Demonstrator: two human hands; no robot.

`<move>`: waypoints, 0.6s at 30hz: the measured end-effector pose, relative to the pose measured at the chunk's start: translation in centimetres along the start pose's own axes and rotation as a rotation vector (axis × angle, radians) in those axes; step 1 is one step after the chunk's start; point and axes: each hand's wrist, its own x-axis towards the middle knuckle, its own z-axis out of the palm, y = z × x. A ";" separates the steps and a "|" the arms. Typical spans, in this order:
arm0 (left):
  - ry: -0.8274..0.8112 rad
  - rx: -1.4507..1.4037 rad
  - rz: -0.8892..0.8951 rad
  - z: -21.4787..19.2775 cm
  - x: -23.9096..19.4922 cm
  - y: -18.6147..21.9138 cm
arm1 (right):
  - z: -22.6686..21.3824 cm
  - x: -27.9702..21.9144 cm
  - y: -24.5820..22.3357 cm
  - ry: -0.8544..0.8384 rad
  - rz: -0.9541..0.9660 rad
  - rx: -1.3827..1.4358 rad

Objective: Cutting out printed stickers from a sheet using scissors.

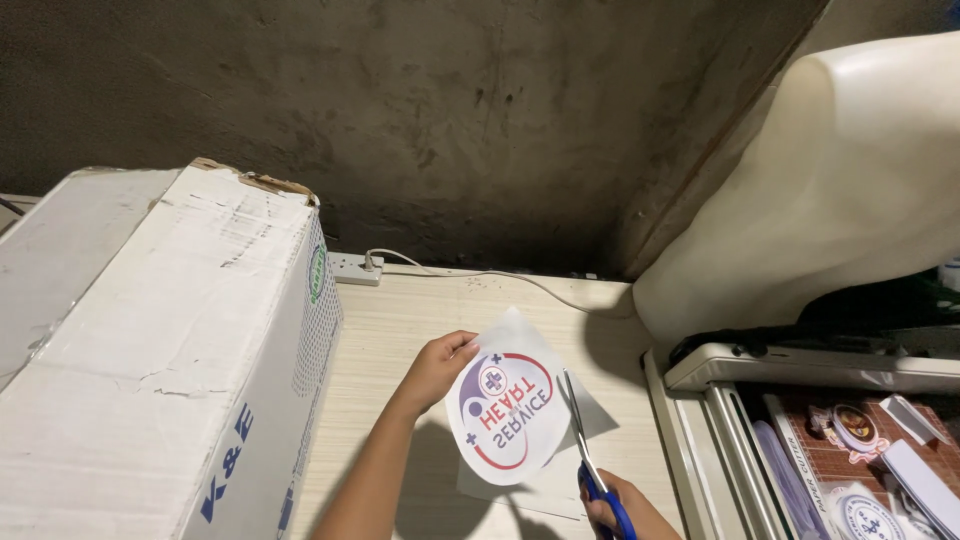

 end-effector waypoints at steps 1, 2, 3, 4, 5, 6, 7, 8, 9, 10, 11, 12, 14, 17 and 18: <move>0.001 0.000 0.000 0.1 0.0 0.5 | 0.1 -0.1 -0.6 -0.001 0.000 0.000; 0.008 0.015 -0.030 0.1 0.0 1.0 | 0.3 -0.2 -1.1 0.009 0.017 0.000; 0.015 0.029 -0.060 0.2 0.0 1.4 | 0.4 -0.4 -1.7 0.020 0.036 0.001; 0.016 0.028 -0.061 0.2 0.1 1.5 | 0.5 -0.5 -2.3 0.019 0.036 0.001; 0.018 0.058 -0.097 0.2 0.3 1.7 | 0.6 -0.7 -2.8 0.029 0.054 0.002; 0.020 0.087 -0.133 0.1 0.4 1.8 | 0.7 -0.9 -3.4 0.039 0.072 0.003; 0.020 0.087 -0.134 0.0 0.6 1.5 | 0.8 -1.0 -3.8 0.039 0.073 0.003; 0.006 0.065 -0.092 -0.1 0.8 1.3 | 1.0 -1.1 -4.2 0.049 0.091 0.004; -0.007 0.043 -0.050 -0.2 1.1 1.0 | 1.0 -1.3 -4.6 0.060 0.109 0.004; -0.007 0.043 -0.050 -0.2 1.2 1.3 | 0.9 -1.2 -4.5 0.059 0.110 0.004; -0.005 0.047 -0.067 -0.2 1.2 1.5 | 0.9 -1.1 -4.5 0.065 0.122 0.003; -0.003 0.051 -0.083 -0.2 1.3 1.8 | 0.8 -1.1 -4.4 0.071 0.133 0.003; -0.005 0.034 -0.079 -0.3 1.5 1.9 | 0.4 -0.7 -3.6 0.066 0.123 0.003; -0.003 0.023 -0.103 -0.3 2.0 2.1 | 0.2 -0.5 -3.7 0.077 0.153 0.012; 0.003 0.028 -0.132 -0.3 2.1 2.0 | 0.2 -0.5 -3.9 0.092 0.196 0.020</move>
